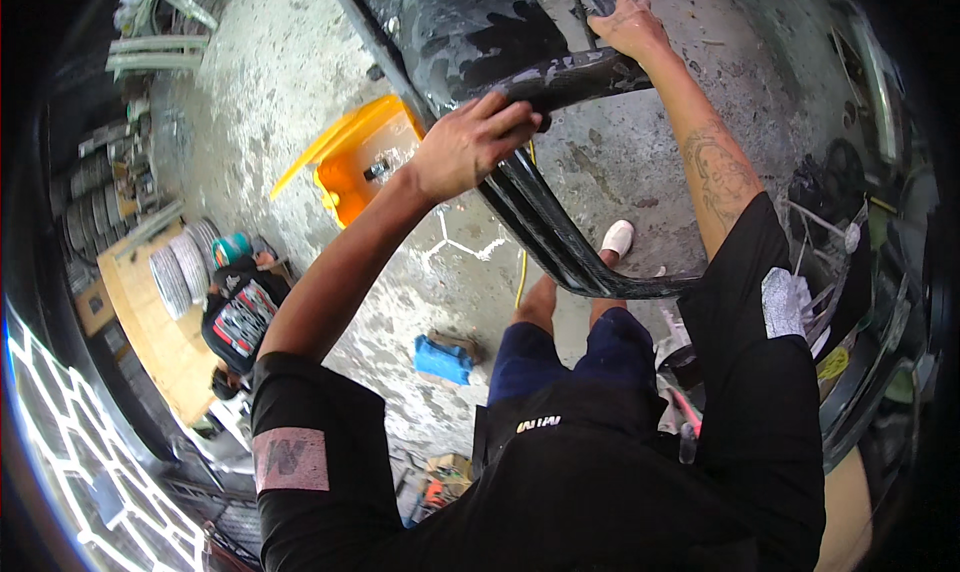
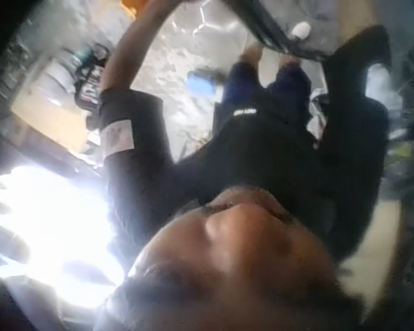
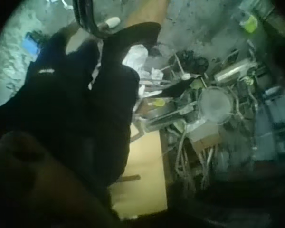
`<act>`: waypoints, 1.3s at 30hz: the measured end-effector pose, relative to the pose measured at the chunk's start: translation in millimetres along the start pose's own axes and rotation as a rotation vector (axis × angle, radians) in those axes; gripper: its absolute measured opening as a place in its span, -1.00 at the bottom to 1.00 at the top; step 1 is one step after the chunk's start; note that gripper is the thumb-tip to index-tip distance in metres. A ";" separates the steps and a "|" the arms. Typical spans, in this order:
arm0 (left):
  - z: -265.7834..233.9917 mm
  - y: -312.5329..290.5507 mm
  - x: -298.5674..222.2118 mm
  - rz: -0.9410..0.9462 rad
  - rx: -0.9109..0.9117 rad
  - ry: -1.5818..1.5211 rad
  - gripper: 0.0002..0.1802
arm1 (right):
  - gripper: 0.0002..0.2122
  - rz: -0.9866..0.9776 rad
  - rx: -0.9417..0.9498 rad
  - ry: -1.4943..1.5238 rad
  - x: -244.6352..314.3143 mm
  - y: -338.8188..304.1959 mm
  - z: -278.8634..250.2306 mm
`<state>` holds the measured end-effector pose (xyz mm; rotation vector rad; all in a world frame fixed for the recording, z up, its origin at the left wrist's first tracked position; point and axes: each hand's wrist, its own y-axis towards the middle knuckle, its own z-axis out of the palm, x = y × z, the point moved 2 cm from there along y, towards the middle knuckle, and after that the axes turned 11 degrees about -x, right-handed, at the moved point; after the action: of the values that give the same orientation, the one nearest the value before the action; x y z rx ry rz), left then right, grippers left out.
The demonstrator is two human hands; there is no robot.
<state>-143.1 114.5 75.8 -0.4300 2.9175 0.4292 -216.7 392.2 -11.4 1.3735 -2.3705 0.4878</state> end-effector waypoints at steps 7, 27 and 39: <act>22.0 37.3 17.1 0.393 0.062 0.098 -0.39 | -0.21 0.076 -0.003 0.027 2.9 -3.2 0.5; 41.8 62.6 6.3 0.380 0.018 0.104 -0.36 | -0.17 0.018 -0.016 0.033 5.6 3.9 11.1; 52.2 57.1 1.5 0.304 -0.042 0.046 -0.35 | -0.21 0.023 -0.032 0.092 -1.8 -0.4 11.4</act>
<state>-155.8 182.4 40.8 0.0017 3.0309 0.5264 -217.0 388.0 -22.1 1.2835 -2.3129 0.5065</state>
